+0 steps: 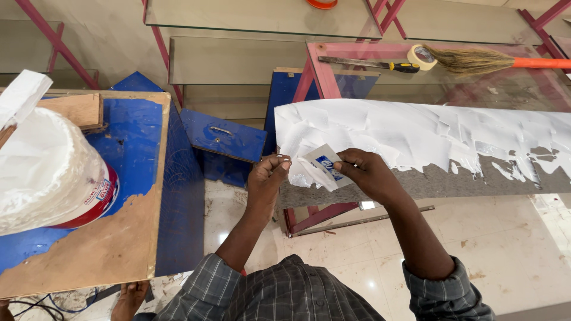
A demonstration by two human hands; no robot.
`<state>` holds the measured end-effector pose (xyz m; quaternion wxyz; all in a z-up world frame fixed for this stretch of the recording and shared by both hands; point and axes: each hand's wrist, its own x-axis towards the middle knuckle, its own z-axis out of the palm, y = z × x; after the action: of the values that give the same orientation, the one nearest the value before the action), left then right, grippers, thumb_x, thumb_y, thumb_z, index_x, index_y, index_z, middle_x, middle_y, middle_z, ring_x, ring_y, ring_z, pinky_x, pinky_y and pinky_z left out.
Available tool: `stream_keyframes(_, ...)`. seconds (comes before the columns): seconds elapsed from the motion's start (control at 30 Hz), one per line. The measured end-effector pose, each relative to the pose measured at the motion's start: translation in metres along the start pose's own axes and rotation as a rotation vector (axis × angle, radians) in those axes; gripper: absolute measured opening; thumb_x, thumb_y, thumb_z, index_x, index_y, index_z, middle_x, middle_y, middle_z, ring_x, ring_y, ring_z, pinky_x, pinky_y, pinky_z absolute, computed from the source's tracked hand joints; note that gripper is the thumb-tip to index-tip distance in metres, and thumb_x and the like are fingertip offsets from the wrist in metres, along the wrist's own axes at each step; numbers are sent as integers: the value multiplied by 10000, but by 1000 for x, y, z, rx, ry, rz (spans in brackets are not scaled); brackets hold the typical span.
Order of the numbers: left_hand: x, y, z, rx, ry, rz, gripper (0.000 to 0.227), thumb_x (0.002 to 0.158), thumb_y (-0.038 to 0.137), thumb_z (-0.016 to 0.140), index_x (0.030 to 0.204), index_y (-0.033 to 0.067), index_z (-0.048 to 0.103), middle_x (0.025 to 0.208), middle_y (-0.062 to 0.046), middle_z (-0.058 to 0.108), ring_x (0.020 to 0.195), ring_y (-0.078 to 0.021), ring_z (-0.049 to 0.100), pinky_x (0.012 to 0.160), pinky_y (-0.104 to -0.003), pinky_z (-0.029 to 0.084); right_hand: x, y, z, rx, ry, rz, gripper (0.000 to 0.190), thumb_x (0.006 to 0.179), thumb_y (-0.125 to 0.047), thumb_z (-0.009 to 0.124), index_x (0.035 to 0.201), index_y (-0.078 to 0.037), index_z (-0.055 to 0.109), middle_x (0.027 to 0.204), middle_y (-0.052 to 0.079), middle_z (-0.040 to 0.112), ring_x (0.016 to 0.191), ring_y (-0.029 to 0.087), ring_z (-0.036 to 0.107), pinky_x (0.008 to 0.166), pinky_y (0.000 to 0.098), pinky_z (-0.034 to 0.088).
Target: The person spreads white adhesive onto a long gray board using a small rectangular card. They repeatedly scoop adhesive from a bucket and spread it along the board's surface, working from one end toward the other.
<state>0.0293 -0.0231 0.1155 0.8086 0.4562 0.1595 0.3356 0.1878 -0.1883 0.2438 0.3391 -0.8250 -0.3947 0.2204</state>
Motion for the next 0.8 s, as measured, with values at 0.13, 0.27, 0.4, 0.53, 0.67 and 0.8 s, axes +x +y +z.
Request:
stream_keyframes(0.13,-9,12,-17,28,49,28,201,973,196,732,1095,36,730,1069,-12,653,920,-84,570,833,-261,488,5,19,-3,-82,69,-83,309,967,-278,672,1079,-4,761,978,99,762,858,194,692,773,357,546)
stream_keyframes(0.27,-30,58,-80,700,370,523,116,965,141,723,1016,38,706,1096,-72,684,970,-187,655,830,-314,527,12,45,-4,-103,140,-126,308,982,-263,697,1068,29,748,964,152,754,868,231,667,800,353,527)
stream_keyframes(0.4,-67,128,-169,1249,864,796,123,984,90,714,1082,19,693,1152,-149,684,1090,-337,637,949,-431,507,15,61,-4,-105,158,-135,327,961,-242,713,1135,34,741,1043,161,758,928,215,686,847,322,507)
stream_keyframes(0.53,-117,165,-230,1231,1152,741,112,1048,97,640,1084,-1,680,1214,-159,652,1074,-293,643,855,-398,528,22,54,6,-80,153,-30,358,973,-255,723,1174,40,749,1018,183,767,934,233,675,851,342,499)
stream_keyframes(0.67,-133,161,-273,640,1234,627,267,1089,160,517,1239,19,687,1235,-128,585,1011,-224,657,760,-331,557,25,46,14,-10,133,88,383,989,-280,721,1219,24,753,1011,194,768,942,240,674,852,357,494)
stream_keyframes(0.8,-110,137,-300,765,1241,609,427,1047,146,544,1454,17,546,1364,-161,508,1046,-270,610,834,-386,551,27,40,19,15,112,85,386,986,-282,713,1230,15,755,1015,189,771,947,233,673,860,353,489)
